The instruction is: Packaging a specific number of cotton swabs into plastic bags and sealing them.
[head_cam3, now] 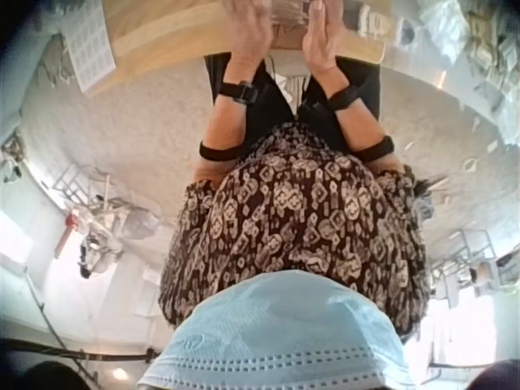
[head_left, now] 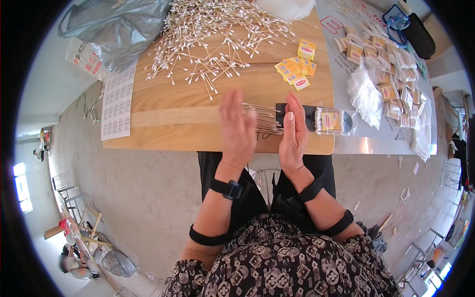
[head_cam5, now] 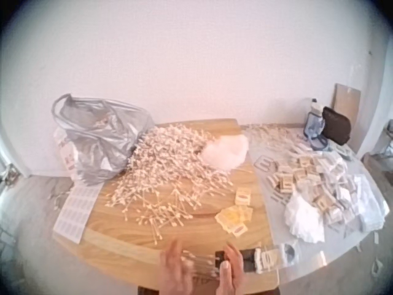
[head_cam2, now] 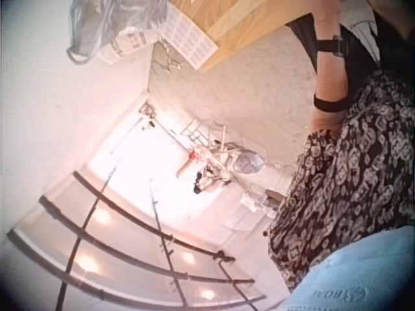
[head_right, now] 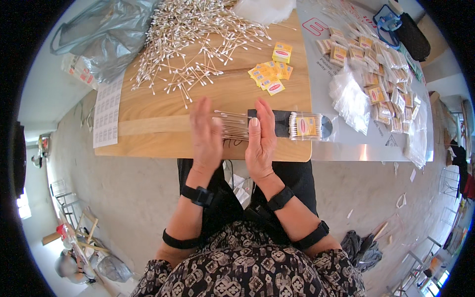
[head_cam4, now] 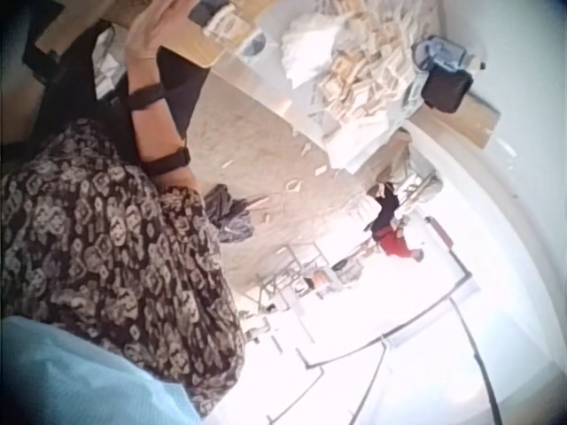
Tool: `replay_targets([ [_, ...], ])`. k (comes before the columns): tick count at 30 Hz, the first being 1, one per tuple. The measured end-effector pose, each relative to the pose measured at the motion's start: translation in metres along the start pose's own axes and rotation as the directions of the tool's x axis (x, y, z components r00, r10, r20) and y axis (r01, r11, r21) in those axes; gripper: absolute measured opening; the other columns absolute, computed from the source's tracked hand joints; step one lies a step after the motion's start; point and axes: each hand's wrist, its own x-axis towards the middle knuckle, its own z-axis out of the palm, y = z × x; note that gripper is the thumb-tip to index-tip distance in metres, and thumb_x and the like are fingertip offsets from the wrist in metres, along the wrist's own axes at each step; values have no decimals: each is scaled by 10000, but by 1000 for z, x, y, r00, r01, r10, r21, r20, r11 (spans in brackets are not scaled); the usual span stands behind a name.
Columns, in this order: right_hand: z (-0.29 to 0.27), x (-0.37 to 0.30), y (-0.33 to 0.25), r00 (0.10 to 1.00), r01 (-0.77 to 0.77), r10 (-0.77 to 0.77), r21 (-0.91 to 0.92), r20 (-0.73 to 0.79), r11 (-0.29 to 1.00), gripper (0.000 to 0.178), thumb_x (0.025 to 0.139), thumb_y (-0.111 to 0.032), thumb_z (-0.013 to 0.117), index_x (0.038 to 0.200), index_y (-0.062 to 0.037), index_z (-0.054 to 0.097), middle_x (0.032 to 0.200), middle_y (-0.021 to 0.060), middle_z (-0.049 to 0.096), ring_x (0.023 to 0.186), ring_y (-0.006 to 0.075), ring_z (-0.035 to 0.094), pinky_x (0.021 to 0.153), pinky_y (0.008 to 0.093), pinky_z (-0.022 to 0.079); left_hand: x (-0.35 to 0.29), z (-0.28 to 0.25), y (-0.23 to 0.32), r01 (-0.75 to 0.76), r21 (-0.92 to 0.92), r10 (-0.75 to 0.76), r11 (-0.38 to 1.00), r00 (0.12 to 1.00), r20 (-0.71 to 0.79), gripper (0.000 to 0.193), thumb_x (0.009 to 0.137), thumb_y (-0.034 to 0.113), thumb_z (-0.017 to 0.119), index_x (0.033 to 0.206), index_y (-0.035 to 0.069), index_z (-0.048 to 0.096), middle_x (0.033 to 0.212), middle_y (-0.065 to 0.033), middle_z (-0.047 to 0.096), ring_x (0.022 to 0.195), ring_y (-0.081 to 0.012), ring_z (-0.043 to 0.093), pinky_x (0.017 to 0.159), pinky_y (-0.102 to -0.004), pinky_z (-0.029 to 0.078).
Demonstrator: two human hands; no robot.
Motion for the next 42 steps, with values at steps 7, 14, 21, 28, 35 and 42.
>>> replay_targets([
  [7,7,7,0,999,-20,23,98,-30,995,399,1050,-189,395,1361,53,452,1454,150,415,1344,229,386,1123,338,282,16,-6,-20,215,-713,-332,667,943,-27,478,1048,324,392,1318,-53,509,1336,-170,538,1271,-263,473,1109,-398,325],
  [14,10,11,-13,985,-167,172,126,-28,978,415,1050,-213,405,1342,75,468,1452,141,428,1334,220,398,1117,323,284,11,5,-1,244,-765,-380,596,925,-1,488,1053,330,378,1328,-57,491,1351,-190,516,1284,-274,463,1115,-394,313],
  [21,6,15,-8,966,-242,257,229,-38,943,437,1053,-250,404,1351,63,472,1432,149,458,1324,211,410,1115,322,288,8,17,8,200,-887,-396,417,918,20,547,1060,356,332,1394,-74,391,1440,-216,413,1371,-281,362,1164,-406,240],
  [28,6,19,-7,959,-275,282,298,20,914,498,1052,-297,414,1389,70,430,1434,144,458,1325,201,414,1117,312,300,12,17,15,199,-951,-397,236,913,93,561,1065,357,310,1425,-71,347,1504,-223,327,1435,-286,266,1191,-417,181],
  [35,-8,23,-6,946,-280,325,487,-8,827,557,1041,-345,438,1416,65,398,1434,158,444,1334,218,413,1148,339,298,4,-17,4,5,-423,14,906,999,41,680,856,161,688,1439,3,375,1524,-208,315,1444,-334,248,1173,-429,227],
  [42,-5,20,-15,937,-312,350,458,2,832,567,1042,-352,431,1421,68,389,1445,164,433,1343,224,404,1147,340,293,10,-14,-3,-25,-226,60,974,987,149,789,732,61,730,1430,0,368,1540,-227,264,1441,-364,244,1155,-426,268],
])
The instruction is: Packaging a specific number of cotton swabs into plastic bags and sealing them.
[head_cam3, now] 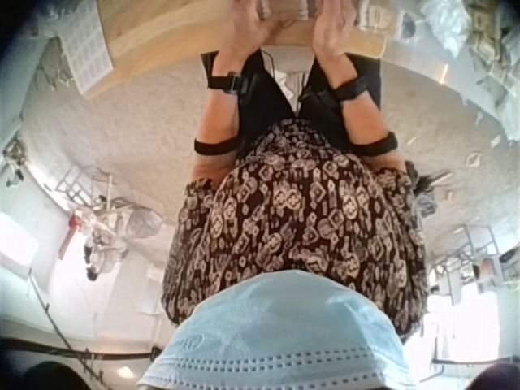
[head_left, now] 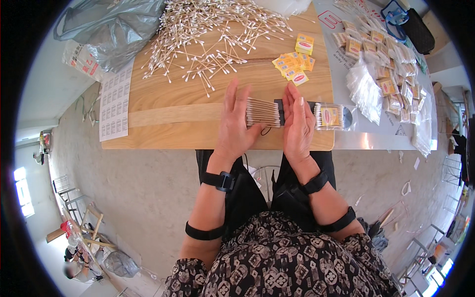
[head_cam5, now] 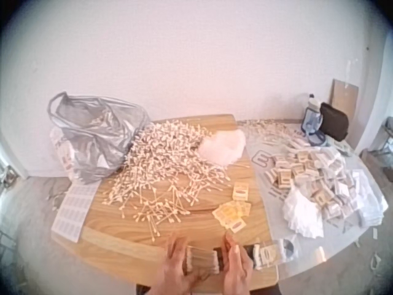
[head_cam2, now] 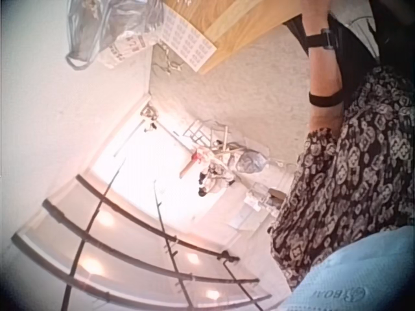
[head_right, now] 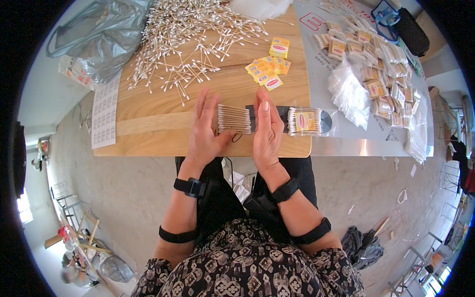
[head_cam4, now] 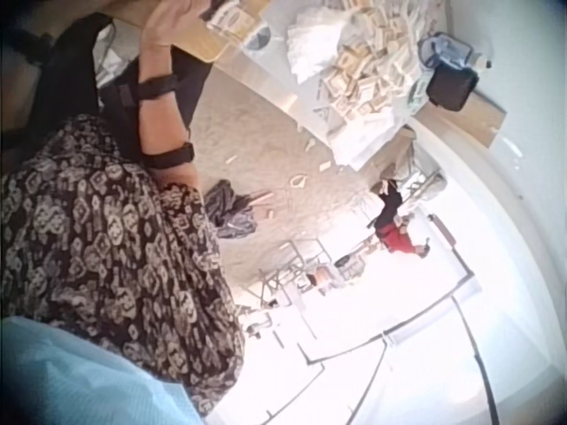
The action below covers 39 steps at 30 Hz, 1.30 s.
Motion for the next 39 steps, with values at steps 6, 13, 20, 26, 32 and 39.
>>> replay_targets([
  [6,11,-8,5,999,42,-43,-34,-27,999,541,1057,-323,373,1425,74,365,1485,178,372,1397,255,335,1188,375,224,9,34,-12,127,-750,-313,649,943,-111,524,995,115,473,1471,-22,302,1550,-170,281,1434,-283,269,1169,-399,239],
  [13,-2,6,5,999,-7,7,11,-36,1000,481,1044,-263,434,1397,63,423,1433,148,452,1329,214,407,1127,335,292,7,26,0,161,-795,-332,585,942,-54,566,1023,248,455,1487,-19,269,1550,-175,290,1451,-283,242,1189,-427,175],
  [20,-28,-2,-21,923,383,-207,-716,325,584,382,970,-129,542,1303,55,509,1370,200,510,1292,329,474,1082,356,363,-19,9,20,-118,476,-10,872,966,259,733,929,408,542,1497,27,279,1573,-163,237,1463,-315,203,1186,-472,150],
  [26,-40,-13,-33,782,623,-22,-779,623,74,561,923,-252,592,1379,28,428,1482,192,369,1392,353,324,1150,475,250,-18,11,18,-116,494,-28,862,961,275,716,951,436,492,1504,39,268,1588,-142,209,1470,-295,190,1189,-474,129],
  [32,-39,-24,-40,756,649,139,-760,639,-41,865,798,-402,707,1443,33,329,1531,168,298,1455,312,212,1189,464,165,-18,8,13,-111,450,-27,886,957,290,669,989,445,393,1507,42,264,1590,-132,208,1469,-301,189,1191,-473,111],
  [39,-29,-38,-30,786,614,208,-775,582,-150,989,703,-370,781,1454,46,289,1546,184,261,1462,309,200,1200,453,143,-18,11,14,-123,473,-5,873,966,260,663,979,439,421,1492,36,299,1580,-130,233,1462,-288,208,1185,-482,135],
])
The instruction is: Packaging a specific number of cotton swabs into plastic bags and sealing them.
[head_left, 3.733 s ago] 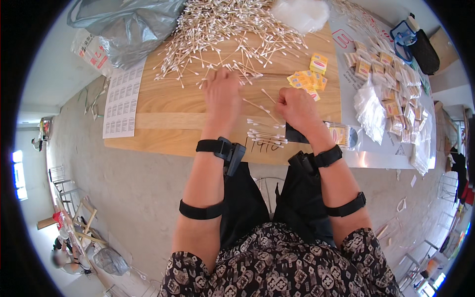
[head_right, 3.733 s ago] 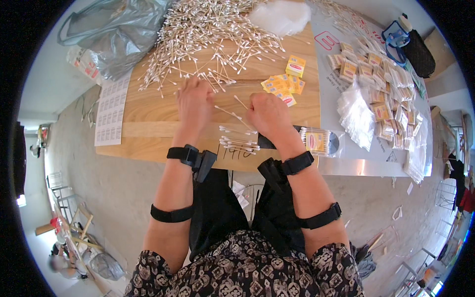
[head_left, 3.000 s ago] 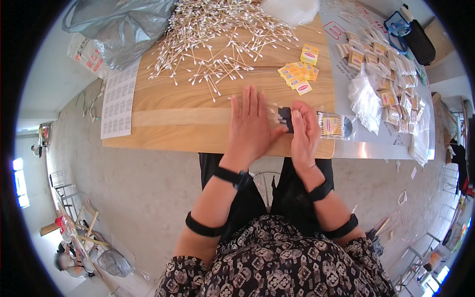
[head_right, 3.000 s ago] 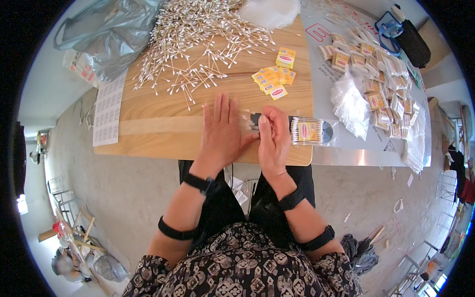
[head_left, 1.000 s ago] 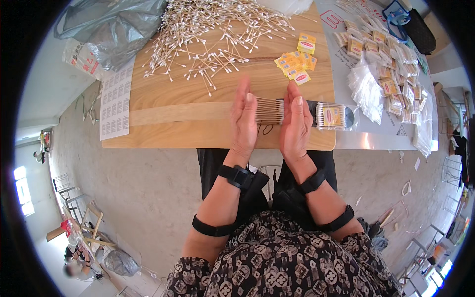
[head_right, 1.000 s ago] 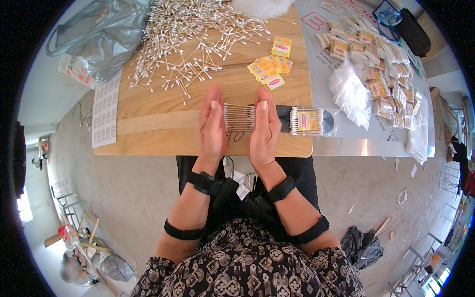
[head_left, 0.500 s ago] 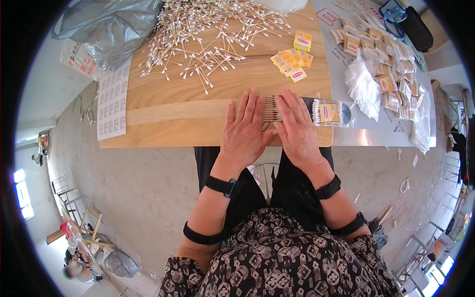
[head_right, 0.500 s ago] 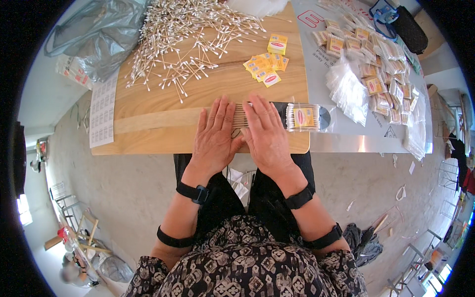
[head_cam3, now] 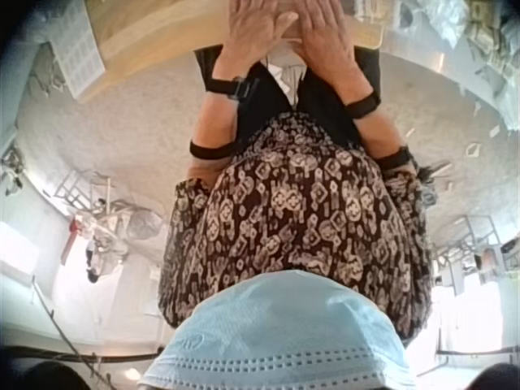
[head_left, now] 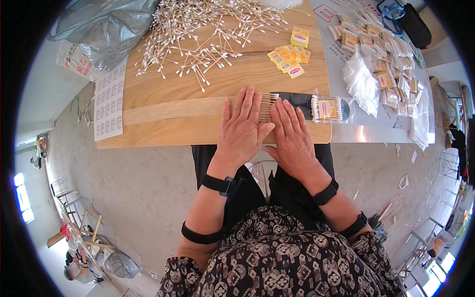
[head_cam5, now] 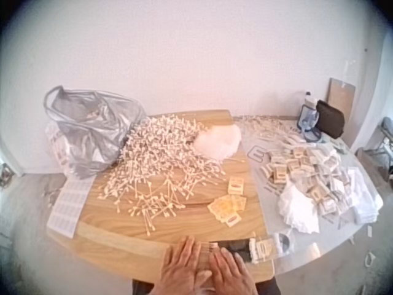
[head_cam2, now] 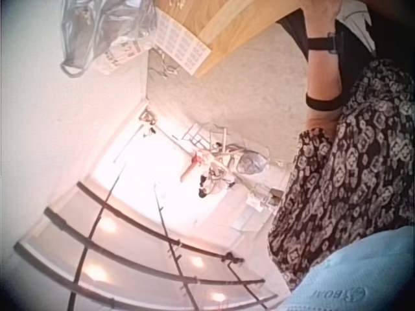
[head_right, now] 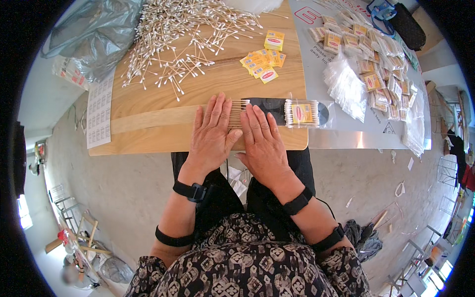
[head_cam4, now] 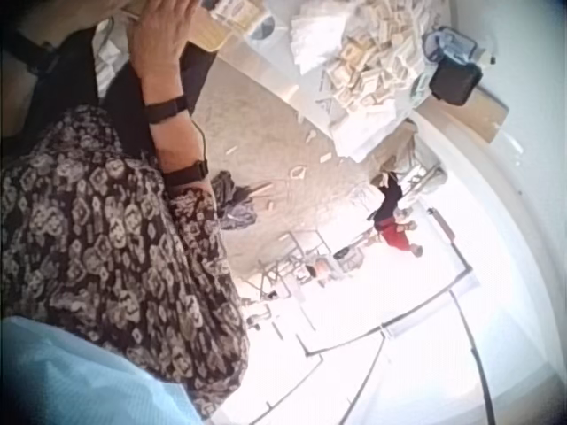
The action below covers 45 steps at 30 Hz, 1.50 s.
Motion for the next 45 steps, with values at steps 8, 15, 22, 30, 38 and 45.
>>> replay_targets([
  [8,2,7,3,1000,-13,14,53,-18,999,949,700,-232,773,1454,55,273,1547,212,239,1463,337,189,1200,453,150,-2,-2,-3,-23,-19,23,1000,999,-33,654,968,397,463,1472,5,323,1540,-173,300,1441,-314,251,1180,-473,161],
  [15,-2,18,10,959,108,122,725,-257,680,861,814,-135,701,1496,39,205,1580,229,149,1477,337,148,1179,410,183,11,11,-13,-35,-732,-245,681,930,-273,596,1040,379,366,1472,-27,303,1494,-242,352,1421,-339,294,1175,-425,193],
  [22,25,49,2,885,69,448,988,-126,141,548,1024,-148,458,1493,44,249,1570,188,240,1445,238,246,1154,337,222,39,28,1,-155,-987,-487,52,859,-160,601,1057,370,341,1462,-71,291,1509,-237,321,1424,-306,288,1179,-395,197],
  [30,1,30,13,927,20,209,596,-313,802,498,949,-118,526,1412,25,412,1508,201,348,1385,336,360,1151,383,274,14,-8,-6,-5,-467,-120,884,964,-236,633,1008,389,430,1487,1,288,1552,-177,278,1445,-295,257,1180,-446,188],
  [38,15,25,23,962,139,-111,98,-250,985,513,840,-80,528,1347,-7,496,1417,151,469,1326,317,435,1130,438,329,-6,-5,1,-44,20,43,999,999,4,737,931,452,519,1497,39,290,1578,-130,241,1467,-274,206,1191,-461,146],
  [45,15,24,21,969,124,-99,103,-225,987,547,846,-116,541,1372,11,459,1437,163,446,1352,314,403,1146,443,299,-7,-3,0,-45,10,44,999,999,25,733,930,452,517,1494,38,296,1566,-137,257,1461,-284,211,1195,-461,137],
])
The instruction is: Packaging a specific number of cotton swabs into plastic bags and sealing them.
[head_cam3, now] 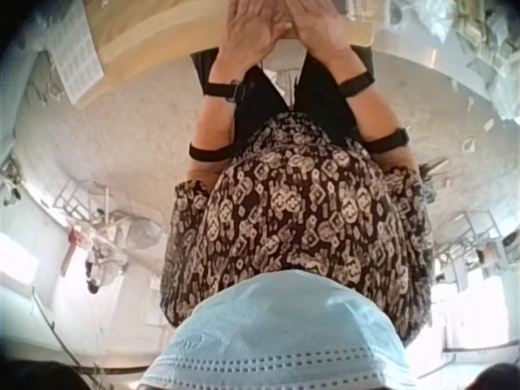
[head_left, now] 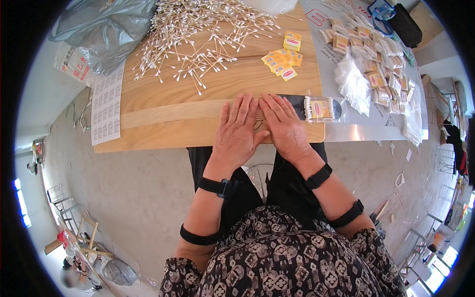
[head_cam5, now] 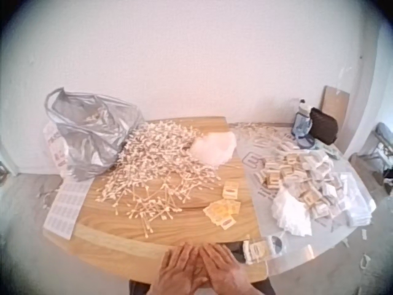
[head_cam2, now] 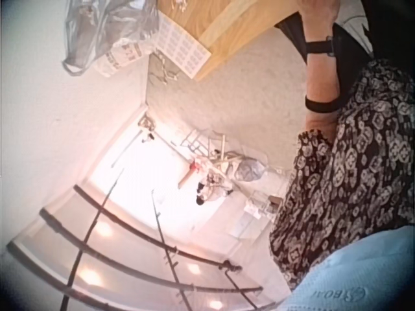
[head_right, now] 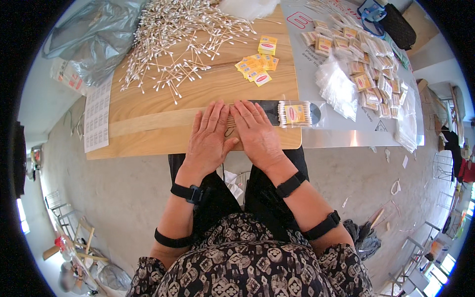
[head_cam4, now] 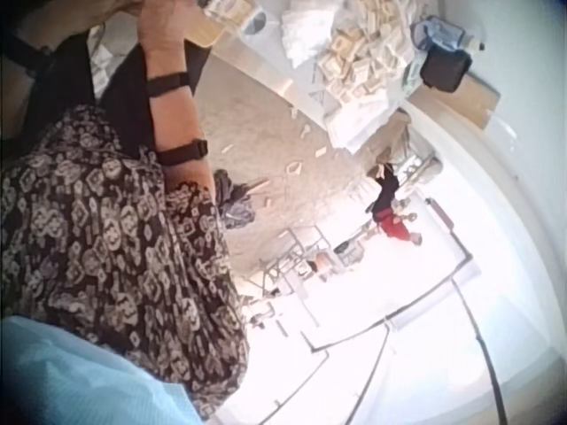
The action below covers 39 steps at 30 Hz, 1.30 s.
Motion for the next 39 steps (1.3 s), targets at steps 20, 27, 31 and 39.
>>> replay_targets([
  [20,-62,-57,59,951,-298,308,-196,18,934,739,923,-361,573,1501,-30,253,1564,168,247,1459,318,208,1194,465,142,7,7,22,2,16,-2,1000,1000,6,799,914,462,537,1511,27,234,1575,-170,227,1471,-294,190,1184,-487,155],
  [27,-53,-63,64,944,-320,327,-124,42,939,763,941,-433,531,1513,-37,217,1573,162,230,1459,312,207,1198,458,127,26,24,59,-33,-86,32,996,999,-23,809,902,442,574,1501,11,245,1567,-182,236,1469,-299,198,1183,-480,168],
  [31,-55,-63,65,939,-336,341,-89,49,938,753,943,-430,530,1512,-41,226,1573,160,231,1457,308,214,1198,459,127,37,34,77,-51,-124,46,991,998,-41,796,908,456,561,1490,0,265,1562,-194,238,1464,-302,207,1182,-476,167],
  [39,-54,-65,84,547,-487,758,601,-355,633,552,973,-359,551,1383,0,459,1368,159,515,1283,270,477,1107,423,346,53,38,76,-1,-499,-85,867,985,-148,653,998,343,470,1487,-32,252,1552,-215,255,1455,-329,230,1181,-433,175],
])
